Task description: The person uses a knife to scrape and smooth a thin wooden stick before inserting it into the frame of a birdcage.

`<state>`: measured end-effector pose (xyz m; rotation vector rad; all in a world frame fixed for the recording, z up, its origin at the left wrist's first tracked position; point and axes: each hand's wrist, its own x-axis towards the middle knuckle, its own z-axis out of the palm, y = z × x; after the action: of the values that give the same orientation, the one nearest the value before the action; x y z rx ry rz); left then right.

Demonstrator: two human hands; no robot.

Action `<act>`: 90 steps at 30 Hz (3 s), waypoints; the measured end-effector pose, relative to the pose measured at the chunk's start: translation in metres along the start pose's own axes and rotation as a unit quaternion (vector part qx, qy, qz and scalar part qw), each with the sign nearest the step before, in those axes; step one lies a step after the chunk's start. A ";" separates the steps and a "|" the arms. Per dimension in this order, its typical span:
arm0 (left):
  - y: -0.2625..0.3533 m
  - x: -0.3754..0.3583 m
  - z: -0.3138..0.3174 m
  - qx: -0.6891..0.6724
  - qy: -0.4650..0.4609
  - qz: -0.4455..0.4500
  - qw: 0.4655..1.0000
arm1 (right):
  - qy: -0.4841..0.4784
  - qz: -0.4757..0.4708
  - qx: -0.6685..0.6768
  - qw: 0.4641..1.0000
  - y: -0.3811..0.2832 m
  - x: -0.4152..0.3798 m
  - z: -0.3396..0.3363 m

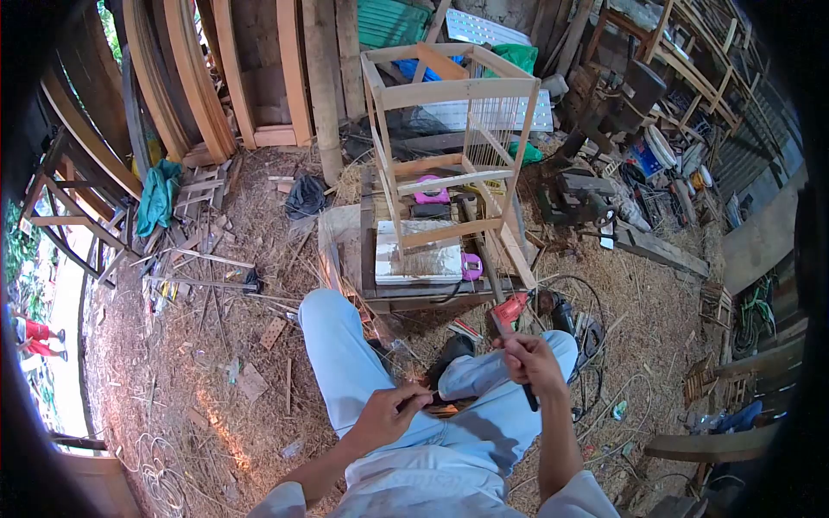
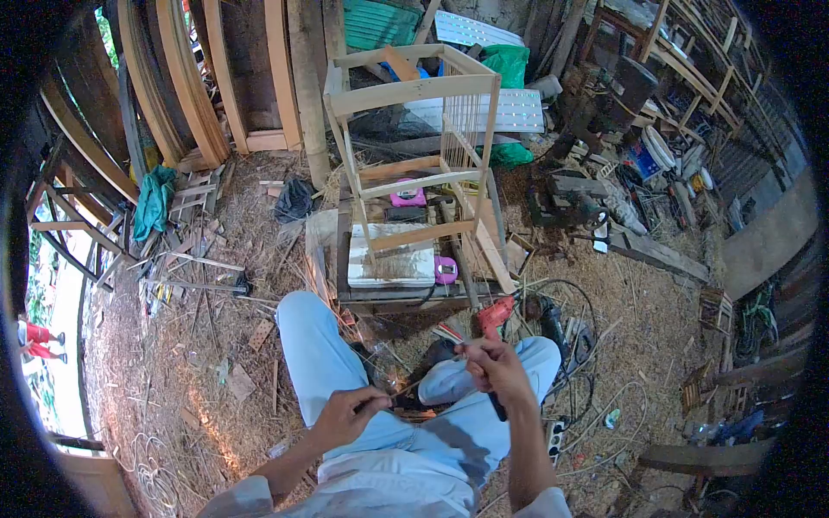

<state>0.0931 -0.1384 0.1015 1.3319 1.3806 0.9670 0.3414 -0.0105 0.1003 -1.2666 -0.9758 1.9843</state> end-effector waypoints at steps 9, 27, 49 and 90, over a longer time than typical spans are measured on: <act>0.004 0.027 0.014 0.111 0.122 0.072 0.984 | -0.150 0.001 0.089 0.985 0.020 -0.007 0.032; -0.004 0.005 0.012 0.139 0.083 0.052 0.985 | -0.066 0.077 0.012 0.995 0.019 0.008 0.028; -0.011 0.021 0.007 0.127 0.075 0.067 0.987 | -0.142 -0.003 0.023 0.990 0.025 0.019 0.025; 0.013 0.039 -0.086 -0.200 0.225 0.011 0.953 | 0.077 -0.195 -0.114 0.971 -0.044 0.021 0.012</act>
<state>0.0149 -0.0921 0.1302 0.8517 1.3977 1.5422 0.3262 0.0273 0.1299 -1.2157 -1.2902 1.4848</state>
